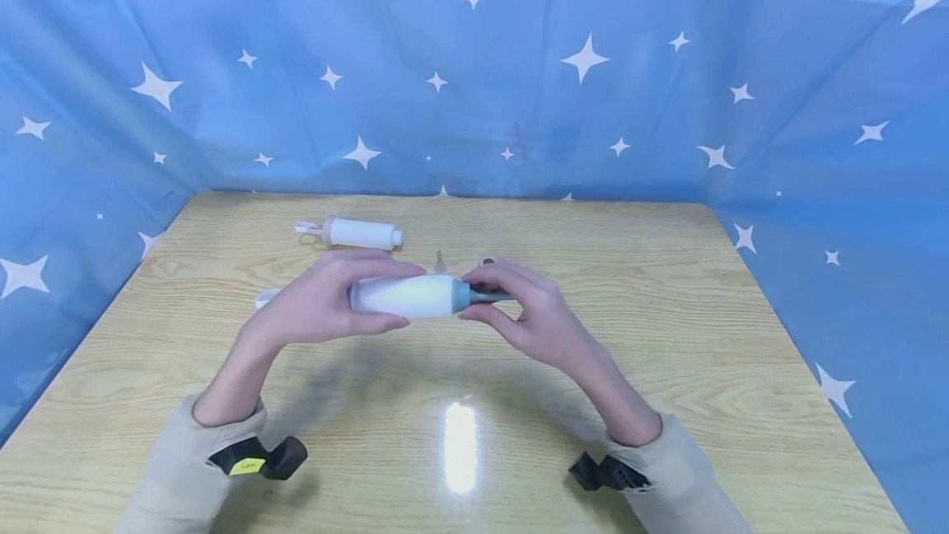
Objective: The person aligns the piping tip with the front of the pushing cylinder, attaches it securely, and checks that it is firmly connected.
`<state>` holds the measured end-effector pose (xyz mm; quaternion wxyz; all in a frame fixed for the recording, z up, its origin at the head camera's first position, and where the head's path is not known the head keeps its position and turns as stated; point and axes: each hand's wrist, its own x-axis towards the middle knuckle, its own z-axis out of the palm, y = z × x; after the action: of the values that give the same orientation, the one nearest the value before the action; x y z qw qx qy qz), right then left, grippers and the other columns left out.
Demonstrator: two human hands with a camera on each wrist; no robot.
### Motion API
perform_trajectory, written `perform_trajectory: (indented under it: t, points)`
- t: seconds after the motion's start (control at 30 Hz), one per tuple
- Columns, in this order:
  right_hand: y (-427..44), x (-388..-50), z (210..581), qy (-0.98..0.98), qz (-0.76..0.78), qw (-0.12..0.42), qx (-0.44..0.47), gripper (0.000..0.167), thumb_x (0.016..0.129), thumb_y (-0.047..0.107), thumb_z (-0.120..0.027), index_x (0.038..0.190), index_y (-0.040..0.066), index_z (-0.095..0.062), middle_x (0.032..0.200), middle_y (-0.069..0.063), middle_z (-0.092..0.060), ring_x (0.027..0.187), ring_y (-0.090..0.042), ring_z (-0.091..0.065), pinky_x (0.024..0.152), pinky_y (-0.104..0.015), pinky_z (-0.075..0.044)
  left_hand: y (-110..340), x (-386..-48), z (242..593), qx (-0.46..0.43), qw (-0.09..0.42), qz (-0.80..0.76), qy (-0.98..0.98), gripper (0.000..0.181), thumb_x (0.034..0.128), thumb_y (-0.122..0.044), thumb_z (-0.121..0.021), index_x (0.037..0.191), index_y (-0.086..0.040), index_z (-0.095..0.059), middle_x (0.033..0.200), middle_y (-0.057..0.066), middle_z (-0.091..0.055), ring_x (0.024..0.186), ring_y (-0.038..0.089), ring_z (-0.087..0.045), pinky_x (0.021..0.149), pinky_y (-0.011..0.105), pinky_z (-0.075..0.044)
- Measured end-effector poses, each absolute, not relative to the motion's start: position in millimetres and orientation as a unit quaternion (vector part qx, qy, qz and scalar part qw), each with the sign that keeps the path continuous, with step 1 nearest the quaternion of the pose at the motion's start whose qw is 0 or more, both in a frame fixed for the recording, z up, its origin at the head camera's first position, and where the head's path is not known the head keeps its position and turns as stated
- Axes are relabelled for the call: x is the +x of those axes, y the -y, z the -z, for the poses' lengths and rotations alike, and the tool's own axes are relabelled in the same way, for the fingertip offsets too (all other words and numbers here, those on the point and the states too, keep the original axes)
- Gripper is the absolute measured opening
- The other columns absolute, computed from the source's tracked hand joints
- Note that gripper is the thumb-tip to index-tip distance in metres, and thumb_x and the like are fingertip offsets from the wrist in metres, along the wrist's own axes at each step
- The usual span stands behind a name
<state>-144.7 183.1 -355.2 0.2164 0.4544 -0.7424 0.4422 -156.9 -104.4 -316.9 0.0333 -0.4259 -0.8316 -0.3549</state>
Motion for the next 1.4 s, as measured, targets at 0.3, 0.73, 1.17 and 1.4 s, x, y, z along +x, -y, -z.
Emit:
perform_trajectory:
  t: [0.3, 0.73, 1.17, 1.4]
  points:
    - [-185.1, -142.5, 355.7, 0.765, -0.434, 0.206, 0.429, 0.043, 0.096, 0.038, -0.067, 0.113, -0.002, -0.07, 0.106, -0.013, -0.073, 0.089, -0.018, -0.071, 0.078, -0.02, -0.057, 103.8, -157.1, 317.2, -0.434, 0.036, 0.36, 0.825, 0.047, 0.0798, -0.02, -0.087, 0.124, -0.015, -0.072, 0.111, -0.001, -0.072, 0.095, 0.013, -0.065, 0.082, 0.037, -0.055]
    - [-187.3, -141.3, 357.1, 0.76, -0.462, 0.161, 0.429, 0.026, 0.1, 0.024, -0.065, 0.107, 0.0, -0.07, 0.087, -0.004, -0.071, 0.067, -0.01, -0.068, 0.066, -0.023, -0.059, 102.3, -155.5, 316.2, -0.438, 0.032, 0.361, 0.823, 0.047, 0.0798, -0.02, -0.087, 0.124, -0.015, -0.072, 0.115, 0.0, -0.072, 0.097, 0.014, -0.066, 0.081, 0.037, -0.055]
    - [-185.2, -142.0, 356.8, 0.76, -0.457, 0.191, 0.42, 0.038, 0.098, 0.031, -0.065, 0.113, -0.003, -0.07, 0.099, -0.011, -0.073, 0.076, -0.014, -0.071, 0.07, -0.023, -0.059, 102.4, -154.6, 315.2, -0.437, 0.035, 0.358, 0.825, 0.047, 0.0801, -0.02, -0.087, 0.125, -0.015, -0.072, 0.113, -0.001, -0.071, 0.096, 0.014, -0.065, 0.082, 0.038, -0.055]
    - [-182.4, -142.8, 356.8, 0.759, -0.451, 0.23, 0.409, 0.042, 0.096, 0.037, -0.067, 0.113, -0.001, -0.067, 0.106, -0.012, -0.071, 0.091, -0.016, -0.071, 0.078, -0.023, -0.058, 101.8, -154.2, 315.1, -0.435, 0.04, 0.357, 0.825, 0.046, 0.0801, -0.019, -0.087, 0.124, -0.015, -0.072, 0.113, 0.0, -0.072, 0.097, 0.015, -0.066, 0.083, 0.038, -0.055]
